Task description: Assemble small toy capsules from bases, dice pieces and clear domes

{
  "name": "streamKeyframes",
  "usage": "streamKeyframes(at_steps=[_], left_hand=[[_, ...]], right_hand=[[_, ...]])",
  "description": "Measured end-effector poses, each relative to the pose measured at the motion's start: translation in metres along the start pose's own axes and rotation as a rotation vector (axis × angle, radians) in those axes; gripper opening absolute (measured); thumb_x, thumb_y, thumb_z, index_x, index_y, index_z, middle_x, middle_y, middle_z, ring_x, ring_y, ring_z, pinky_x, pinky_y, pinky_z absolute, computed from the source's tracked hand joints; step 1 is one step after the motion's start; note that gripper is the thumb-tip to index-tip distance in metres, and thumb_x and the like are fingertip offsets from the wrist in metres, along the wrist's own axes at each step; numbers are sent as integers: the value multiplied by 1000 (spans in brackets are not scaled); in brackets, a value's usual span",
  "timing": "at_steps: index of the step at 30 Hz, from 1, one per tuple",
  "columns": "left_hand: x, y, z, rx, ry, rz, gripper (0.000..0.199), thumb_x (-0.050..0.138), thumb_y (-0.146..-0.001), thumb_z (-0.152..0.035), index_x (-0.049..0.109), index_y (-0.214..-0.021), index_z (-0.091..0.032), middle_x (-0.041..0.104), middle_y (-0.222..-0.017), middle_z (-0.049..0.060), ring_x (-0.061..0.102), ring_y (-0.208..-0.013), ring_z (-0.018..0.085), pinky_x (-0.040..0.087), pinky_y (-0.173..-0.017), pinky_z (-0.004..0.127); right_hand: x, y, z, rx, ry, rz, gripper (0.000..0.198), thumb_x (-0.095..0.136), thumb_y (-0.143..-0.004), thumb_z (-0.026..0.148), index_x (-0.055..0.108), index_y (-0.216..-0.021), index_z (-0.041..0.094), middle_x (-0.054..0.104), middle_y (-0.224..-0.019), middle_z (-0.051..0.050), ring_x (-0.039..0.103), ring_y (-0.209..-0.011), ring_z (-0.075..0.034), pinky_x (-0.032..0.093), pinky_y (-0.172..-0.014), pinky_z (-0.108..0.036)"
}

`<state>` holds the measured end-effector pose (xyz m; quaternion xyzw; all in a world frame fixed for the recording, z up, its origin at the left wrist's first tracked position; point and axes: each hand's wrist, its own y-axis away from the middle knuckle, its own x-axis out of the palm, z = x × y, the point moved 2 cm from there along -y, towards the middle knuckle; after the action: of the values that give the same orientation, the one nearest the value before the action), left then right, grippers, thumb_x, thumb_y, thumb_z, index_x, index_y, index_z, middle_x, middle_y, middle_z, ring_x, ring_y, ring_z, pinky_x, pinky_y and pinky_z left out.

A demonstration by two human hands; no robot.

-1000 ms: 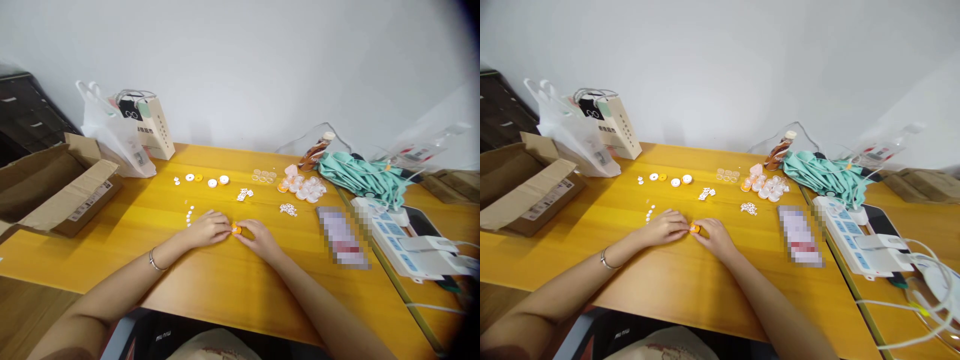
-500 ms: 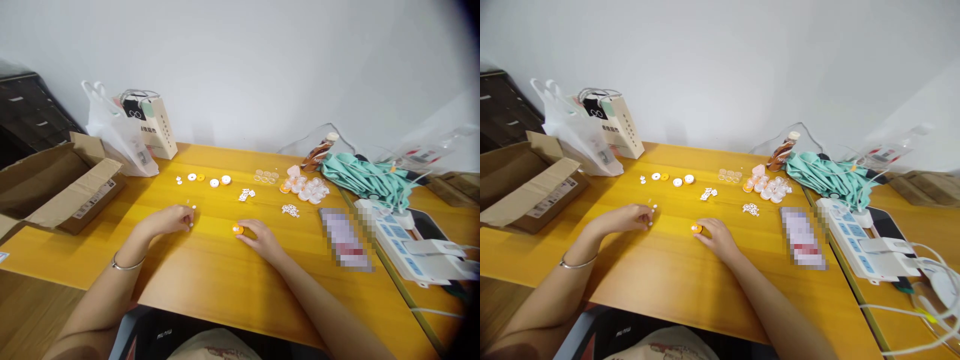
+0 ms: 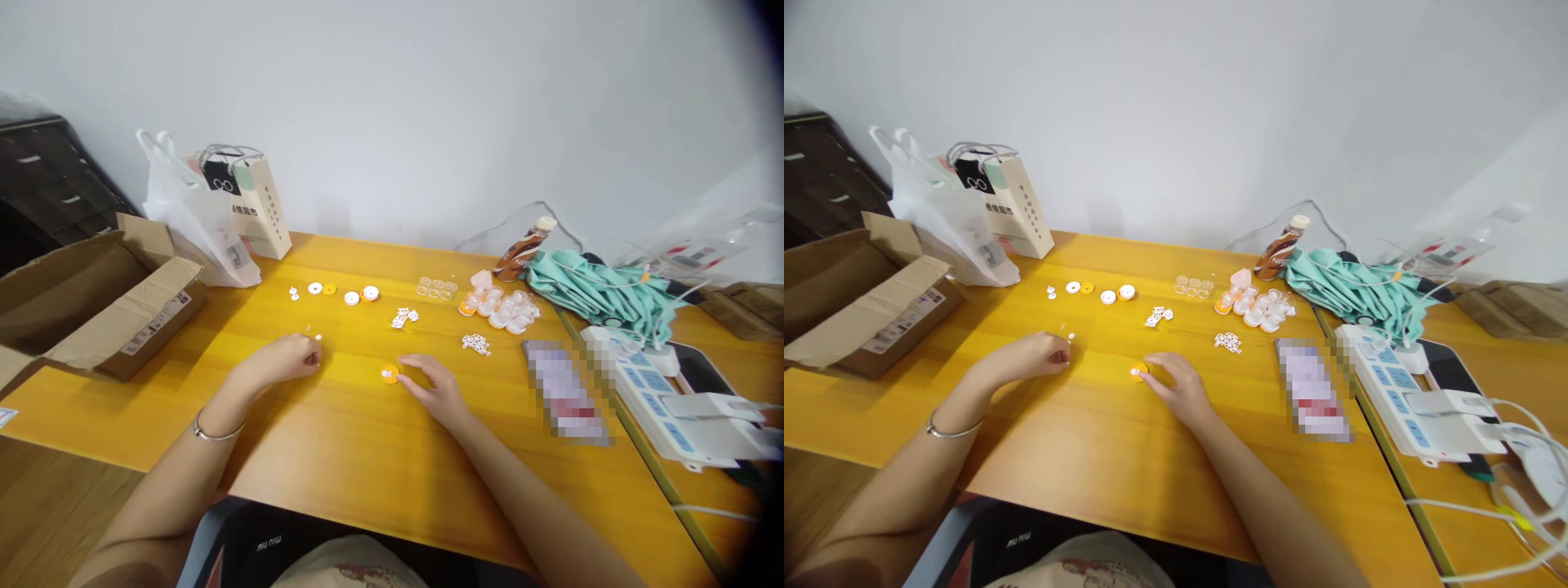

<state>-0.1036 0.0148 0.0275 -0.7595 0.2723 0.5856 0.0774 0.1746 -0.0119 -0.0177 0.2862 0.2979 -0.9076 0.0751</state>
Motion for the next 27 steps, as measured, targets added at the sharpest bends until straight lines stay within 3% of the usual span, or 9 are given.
streamKeyframes(at_steps=[4,8,10,16,19,22,27], left_hand=[[1,-1,-30,187,110,-161,13,50,-79,-18,63,-77,-16,64,-73,3,56,-65,12,41,-63,23],[16,-1,-73,402,391,-394,17,48,-86,-25,62,-89,-16,66,-80,4,59,-74,11,44,-70,22],[27,-2,-87,447,468,-442,16,50,-85,-27,62,-88,-16,66,-80,4,59,-72,11,45,-69,22],[43,-6,-92,413,526,-461,17,49,-86,-28,61,-91,-17,66,-83,5,60,-75,12,46,-71,25],[43,-13,-86,374,471,-485,22,54,-84,-33,58,-97,-17,64,-91,6,58,-86,15,44,-80,29],[48,-26,-79,300,375,-458,39,61,-76,-40,54,-107,-18,60,-99,7,54,-92,19,42,-84,34],[60,-44,-74,233,328,-401,41,62,-74,-44,53,-106,-21,56,-103,6,50,-95,21,40,-84,36]], right_hand=[[-5,7,5,-61,-6,-82,17,57,-80,25,60,-97,26,68,-89,-3,64,-86,-19,52,-79,-35],[7,16,19,-150,-43,27,27,60,-79,24,58,-106,27,69,-94,-3,65,-86,-18,53,-77,-33],[13,19,24,-158,-72,54,30,59,-80,24,57,-110,28,69,-95,-3,65,-87,-17,54,-76,-31],[13,22,20,-166,-137,1,31,51,-83,15,60,-109,31,70,-92,0,66,-83,-16,55,-74,-29],[7,18,9,-70,-87,-13,28,47,-85,17,63,-103,30,70,-96,-1,66,-88,-18,54,-79,-34],[3,12,-2,20,-44,-67,19,51,-83,23,67,-93,28,71,-90,-1,66,-83,-19,54,-77,-35],[4,5,-7,-40,-4,-50,10,56,-80,21,66,-81,24,68,-76,-2,64,-72,-16,53,-68,-31]])
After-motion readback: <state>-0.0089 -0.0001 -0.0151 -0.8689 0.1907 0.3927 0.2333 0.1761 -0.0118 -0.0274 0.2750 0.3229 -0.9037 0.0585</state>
